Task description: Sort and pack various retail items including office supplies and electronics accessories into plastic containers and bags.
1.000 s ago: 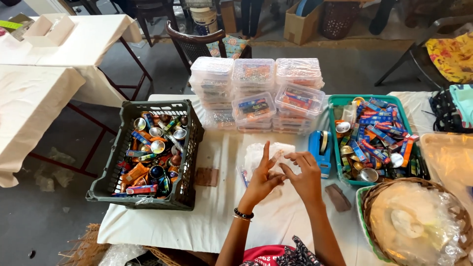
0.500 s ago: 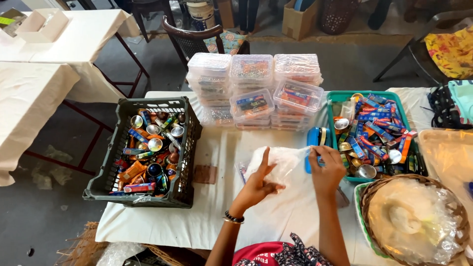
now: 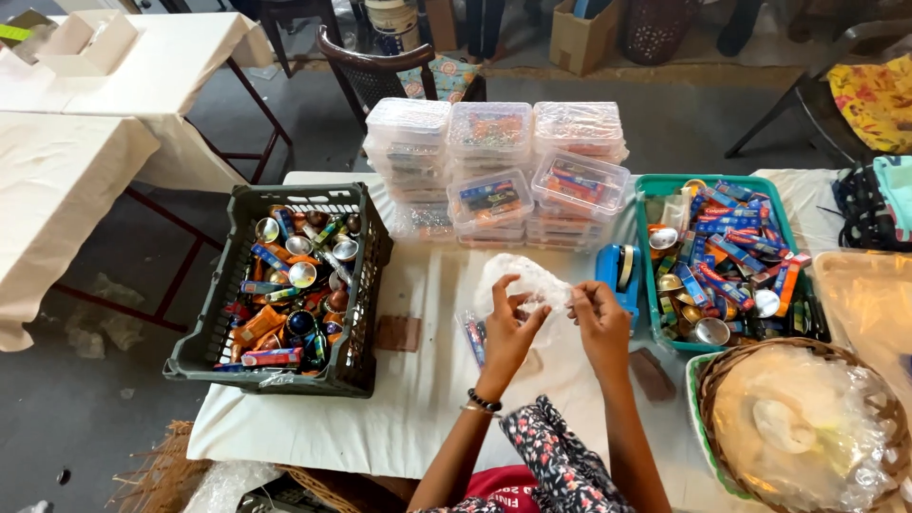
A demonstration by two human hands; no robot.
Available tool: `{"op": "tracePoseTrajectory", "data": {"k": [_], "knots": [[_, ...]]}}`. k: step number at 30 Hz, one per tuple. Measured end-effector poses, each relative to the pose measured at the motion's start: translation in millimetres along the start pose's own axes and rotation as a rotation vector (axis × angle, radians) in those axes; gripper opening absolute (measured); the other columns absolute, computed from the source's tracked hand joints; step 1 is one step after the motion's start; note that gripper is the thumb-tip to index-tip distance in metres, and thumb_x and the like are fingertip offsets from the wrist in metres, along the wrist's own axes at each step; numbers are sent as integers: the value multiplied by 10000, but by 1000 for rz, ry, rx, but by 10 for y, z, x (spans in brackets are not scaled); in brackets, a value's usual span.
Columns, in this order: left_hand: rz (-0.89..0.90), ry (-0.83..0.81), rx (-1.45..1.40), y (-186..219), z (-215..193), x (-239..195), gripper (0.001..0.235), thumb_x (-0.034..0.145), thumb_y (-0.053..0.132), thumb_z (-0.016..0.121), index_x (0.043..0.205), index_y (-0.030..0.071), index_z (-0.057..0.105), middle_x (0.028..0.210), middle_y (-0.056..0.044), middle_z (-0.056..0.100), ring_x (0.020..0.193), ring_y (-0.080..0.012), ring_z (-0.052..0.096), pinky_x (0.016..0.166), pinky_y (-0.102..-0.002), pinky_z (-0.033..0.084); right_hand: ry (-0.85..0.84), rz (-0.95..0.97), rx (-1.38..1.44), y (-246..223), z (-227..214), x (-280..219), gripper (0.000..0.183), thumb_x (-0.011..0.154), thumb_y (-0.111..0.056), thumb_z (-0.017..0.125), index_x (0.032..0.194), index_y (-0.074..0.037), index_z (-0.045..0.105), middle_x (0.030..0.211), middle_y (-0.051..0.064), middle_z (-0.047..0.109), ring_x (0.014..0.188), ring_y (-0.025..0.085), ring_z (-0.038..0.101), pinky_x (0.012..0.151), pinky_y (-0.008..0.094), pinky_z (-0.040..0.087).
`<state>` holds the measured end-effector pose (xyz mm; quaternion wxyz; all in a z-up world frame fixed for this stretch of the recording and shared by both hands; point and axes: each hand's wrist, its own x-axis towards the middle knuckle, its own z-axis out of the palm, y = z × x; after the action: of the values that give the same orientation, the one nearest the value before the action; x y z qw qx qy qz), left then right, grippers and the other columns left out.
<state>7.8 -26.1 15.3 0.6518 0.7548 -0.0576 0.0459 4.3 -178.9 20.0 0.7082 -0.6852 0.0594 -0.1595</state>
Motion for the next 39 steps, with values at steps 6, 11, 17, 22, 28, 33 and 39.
{"op": "tracePoseTrajectory", "data": {"k": [6,11,17,22,28,33,39], "knots": [[-74,174,-110,356,151,-31,711,915,79,711,1526,139,353,963,-58,772,582,-50,524,506,-252,430,45,-71,-351,-2,148,-30,370,810,-182,839,1047,14,634,747,56,682,642,73,599,599,251,514],[-58,375,-150,164,-1,19,592,956,13,662,1494,136,449,923,-40,757,624,-51,540,532,-243,430,227,-148,-583,276,-149,64,120,838,-90,800,941,-49,753,819,70,738,710,132,696,683,254,534],[86,398,-270,-211,-857,212,589,978,87,660,1508,127,405,1026,-17,768,870,-65,655,758,-214,516,289,9,-168,650,-904,276,95,960,-102,759,1013,-26,736,921,40,716,812,110,628,732,242,510],[18,199,-637,-834,-1152,118,520,960,87,684,1436,130,481,1079,-14,692,994,-88,619,869,-250,498,231,262,415,1147,-1040,422,98,1031,-142,662,1106,-80,663,1000,26,719,843,143,669,736,269,537],[0,-234,-625,-1535,-1506,-245,265,966,-5,674,1196,118,629,1170,-24,633,1180,-151,585,1032,-307,470,144,474,527,1482,-906,404,134,1017,-200,629,1136,-162,579,1023,21,714,896,173,687,778,385,565],[-86,-765,268,-1529,-1390,-563,351,888,-81,615,1018,206,769,1103,23,702,1131,-179,636,997,-301,497,162,605,260,2464,-873,239,130,1026,-212,599,1149,-171,594,1010,-7,676,867,172,685,745,358,564],[-88,-832,979,-1419,-1148,-604,478,698,-125,606,791,265,866,1096,90,770,1130,-246,565,878,-487,386,233,507,-332,2976,-868,-52,220,958,-122,657,1172,-90,698,873,59,703,647,130,647,524,287,523]]}}
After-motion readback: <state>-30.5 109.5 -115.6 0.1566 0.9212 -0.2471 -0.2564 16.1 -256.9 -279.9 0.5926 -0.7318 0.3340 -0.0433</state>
